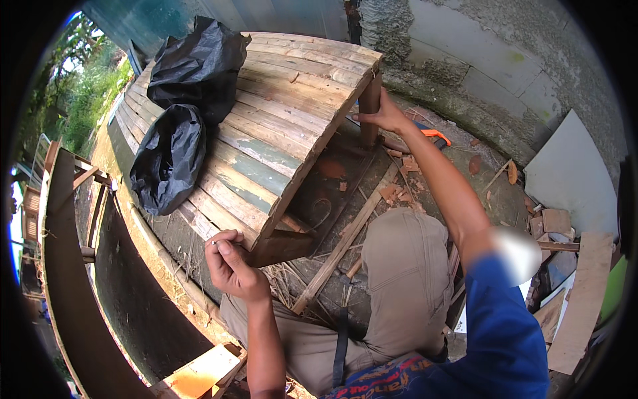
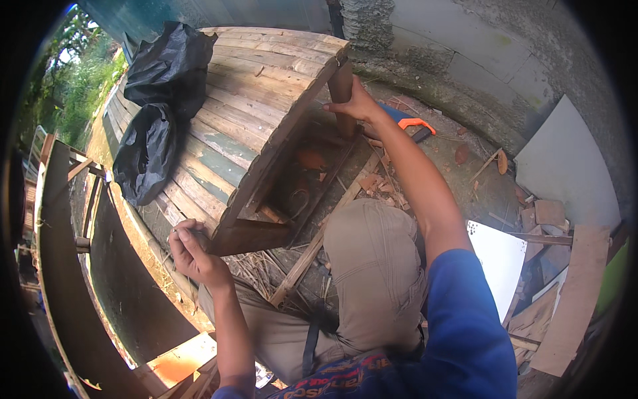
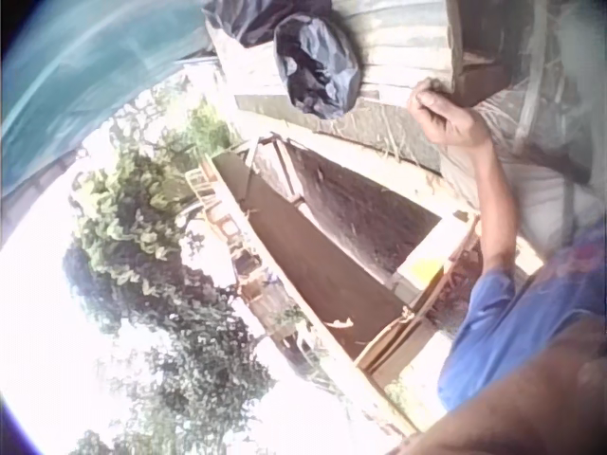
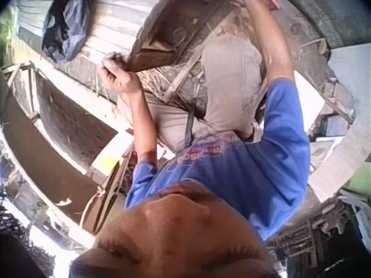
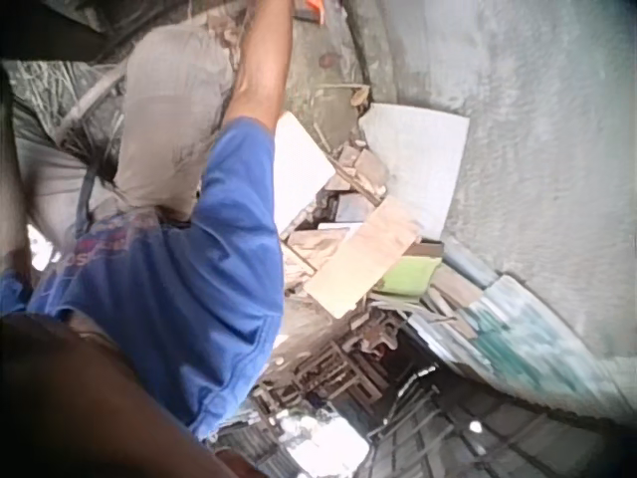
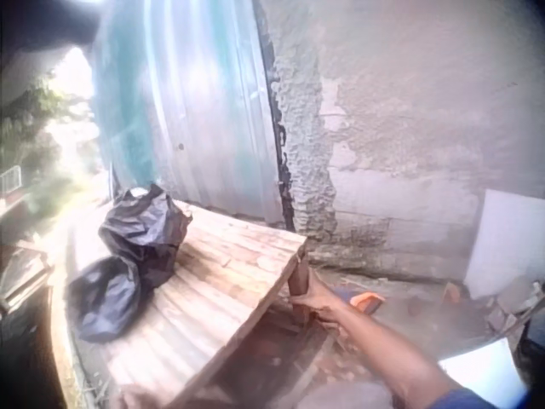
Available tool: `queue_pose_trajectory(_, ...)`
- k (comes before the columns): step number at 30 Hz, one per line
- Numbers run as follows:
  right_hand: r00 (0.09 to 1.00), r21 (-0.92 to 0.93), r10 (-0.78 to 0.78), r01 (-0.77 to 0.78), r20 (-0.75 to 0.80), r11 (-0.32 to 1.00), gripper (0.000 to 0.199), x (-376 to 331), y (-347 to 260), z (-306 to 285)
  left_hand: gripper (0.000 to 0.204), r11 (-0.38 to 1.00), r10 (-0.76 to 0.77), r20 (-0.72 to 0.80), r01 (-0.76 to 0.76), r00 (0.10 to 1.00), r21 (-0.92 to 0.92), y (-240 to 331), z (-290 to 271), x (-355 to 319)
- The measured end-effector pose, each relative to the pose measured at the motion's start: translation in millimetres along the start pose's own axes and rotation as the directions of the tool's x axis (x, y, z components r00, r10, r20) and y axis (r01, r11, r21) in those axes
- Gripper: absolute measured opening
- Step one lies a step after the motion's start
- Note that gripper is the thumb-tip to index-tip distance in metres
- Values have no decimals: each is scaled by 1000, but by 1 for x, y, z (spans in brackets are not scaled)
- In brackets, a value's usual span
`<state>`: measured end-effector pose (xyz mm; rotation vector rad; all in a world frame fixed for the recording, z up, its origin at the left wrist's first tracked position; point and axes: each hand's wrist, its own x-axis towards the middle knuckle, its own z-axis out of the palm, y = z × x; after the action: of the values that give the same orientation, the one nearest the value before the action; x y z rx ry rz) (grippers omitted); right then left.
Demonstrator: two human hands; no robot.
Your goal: The person repairs a wooden structure by inserting a wooden plank into the frame and securing it with nails using a hammer. They repeatedly retrieve nails from a black plastic bag and hammer them into the frame.
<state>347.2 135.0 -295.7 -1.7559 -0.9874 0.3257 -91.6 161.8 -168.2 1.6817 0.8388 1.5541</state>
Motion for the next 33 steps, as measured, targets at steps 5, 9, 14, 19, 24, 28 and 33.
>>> queue_pose_trajectory(5, 987, 323, -81, 122, -137, 938, 77, 18, 32, 23, 24, 944, 207, -33, -191, 978, 271, 0, 9, 3)
queue_pose_trajectory(9, 992, 255, 37, -5, -121, 967, 68, 4, 11, 28, 22, 888, 285, -47, -245, 957, 390, -11, 2, 9)
queue_pose_trajectory(14, 998, 264, 23, -5, -66, 965, 70, -15, 11, 35, 23, 879, 258, -139, -173, 956, 445, -18, -15, 21)
queue_pose_trajectory(19, 992, 180, 44, -65, 118, 982, 73, -98, -74, 93, 24, 917, 241, -274, -126, 931, 378, -49, -154, 59)
queue_pose_trajectory(24, 987, 159, -63, 39, 146, 986, 74, -151, -119, 133, 25, 912, 255, -278, -135, 926, 387, -62, -240, 69)
queue_pose_trajectory(28, 988, 283, -82, 42, 129, 958, 71, -150, -102, 139, 25, 881, 295, -185, -193, 937, 431, -58, -227, 67)
queue_pose_trajectory(33, 989, 275, -140, 125, 35, 953, 64, -192, -83, 146, 24, 856, 266, -208, -131, 941, 500, -45, -232, 56)
